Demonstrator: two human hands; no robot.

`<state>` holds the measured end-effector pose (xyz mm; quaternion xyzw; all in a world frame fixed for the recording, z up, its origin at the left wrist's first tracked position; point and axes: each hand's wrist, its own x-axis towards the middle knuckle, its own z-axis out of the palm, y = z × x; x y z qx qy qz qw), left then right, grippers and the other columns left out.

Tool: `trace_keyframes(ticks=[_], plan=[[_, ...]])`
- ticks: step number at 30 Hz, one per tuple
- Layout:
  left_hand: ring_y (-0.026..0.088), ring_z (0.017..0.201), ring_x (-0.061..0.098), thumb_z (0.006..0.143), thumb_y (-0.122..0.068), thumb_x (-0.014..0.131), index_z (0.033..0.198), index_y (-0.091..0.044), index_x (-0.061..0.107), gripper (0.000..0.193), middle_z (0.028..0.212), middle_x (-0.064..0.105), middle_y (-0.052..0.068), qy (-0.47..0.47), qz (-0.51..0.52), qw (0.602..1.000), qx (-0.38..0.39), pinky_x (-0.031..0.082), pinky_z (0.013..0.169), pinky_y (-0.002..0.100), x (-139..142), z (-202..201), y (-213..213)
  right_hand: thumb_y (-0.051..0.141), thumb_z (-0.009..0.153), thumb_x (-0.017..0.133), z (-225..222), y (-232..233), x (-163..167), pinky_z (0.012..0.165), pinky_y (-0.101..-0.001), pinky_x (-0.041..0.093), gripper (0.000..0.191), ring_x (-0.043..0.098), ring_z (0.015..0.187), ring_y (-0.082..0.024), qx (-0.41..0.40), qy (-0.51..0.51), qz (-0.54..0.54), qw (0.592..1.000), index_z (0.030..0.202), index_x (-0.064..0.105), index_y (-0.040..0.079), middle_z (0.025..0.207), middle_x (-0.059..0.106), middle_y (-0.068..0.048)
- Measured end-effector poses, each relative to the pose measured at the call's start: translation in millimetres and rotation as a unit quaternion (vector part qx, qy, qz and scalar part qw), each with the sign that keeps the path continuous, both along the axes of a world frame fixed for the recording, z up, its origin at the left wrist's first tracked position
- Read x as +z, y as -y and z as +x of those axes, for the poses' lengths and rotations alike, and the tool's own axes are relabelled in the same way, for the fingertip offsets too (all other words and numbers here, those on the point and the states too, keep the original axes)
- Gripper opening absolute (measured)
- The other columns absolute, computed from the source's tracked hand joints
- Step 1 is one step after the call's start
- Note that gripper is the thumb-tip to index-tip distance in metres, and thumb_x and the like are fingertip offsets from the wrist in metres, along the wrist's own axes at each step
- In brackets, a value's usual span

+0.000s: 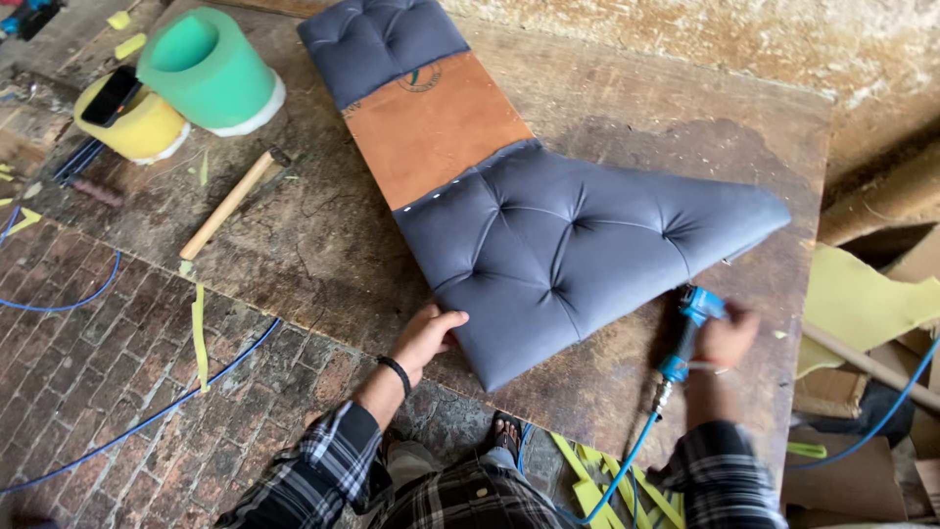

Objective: The person staples gray fabric onto a wooden frame using a pneumatic staple gun, smoothing and tucking the fabric to create a tufted cushion. They handle foam pieces and a phone, then place a finished gray cushion with a gold zipper on the workbench.

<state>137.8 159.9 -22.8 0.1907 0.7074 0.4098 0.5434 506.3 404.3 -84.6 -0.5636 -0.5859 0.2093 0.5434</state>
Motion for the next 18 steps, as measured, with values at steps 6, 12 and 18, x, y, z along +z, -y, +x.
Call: trace_keyframes(ticks=[6,12,18], plan=[[0.031,0.127,0.06,0.083,-0.047,0.067,0.134,-0.001,0.059,0.068,0.135,0.064,0.017,-0.001,-0.007,1.0,-0.001,0.048,0.104,0.048,-4,-2,-1,0.02,0.081,0.077,-4,69,-51,0.108,-0.0502,0.045,0.056,0.053,0.132,-0.047,-0.021,0.319,-0.109,0.941,0.134,0.064,0.012,0.152,0.049,-0.023],[0.027,0.121,0.066,0.089,-0.042,0.067,0.134,-0.007,0.058,0.058,0.131,0.067,0.014,-0.005,-0.012,1.0,-0.023,0.052,0.103,0.044,0,-24,11,0.013,0.074,0.071,45,70,-58,0.108,-0.0527,0.046,0.065,0.055,0.125,-0.049,-0.026,0.259,-0.282,0.923,0.138,0.061,0.011,0.136,0.057,-0.027],[0.023,0.115,0.069,0.088,-0.041,0.068,0.138,-0.011,0.06,0.058,0.129,0.069,0.011,-0.082,0.02,0.994,0.065,0.058,0.099,0.043,9,-117,10,0.024,0.082,0.079,7,103,-27,0.112,-0.0462,0.043,0.06,0.053,0.136,-0.038,0.024,0.245,-0.169,0.954,0.139,0.063,0.011,0.146,0.059,-0.02]])
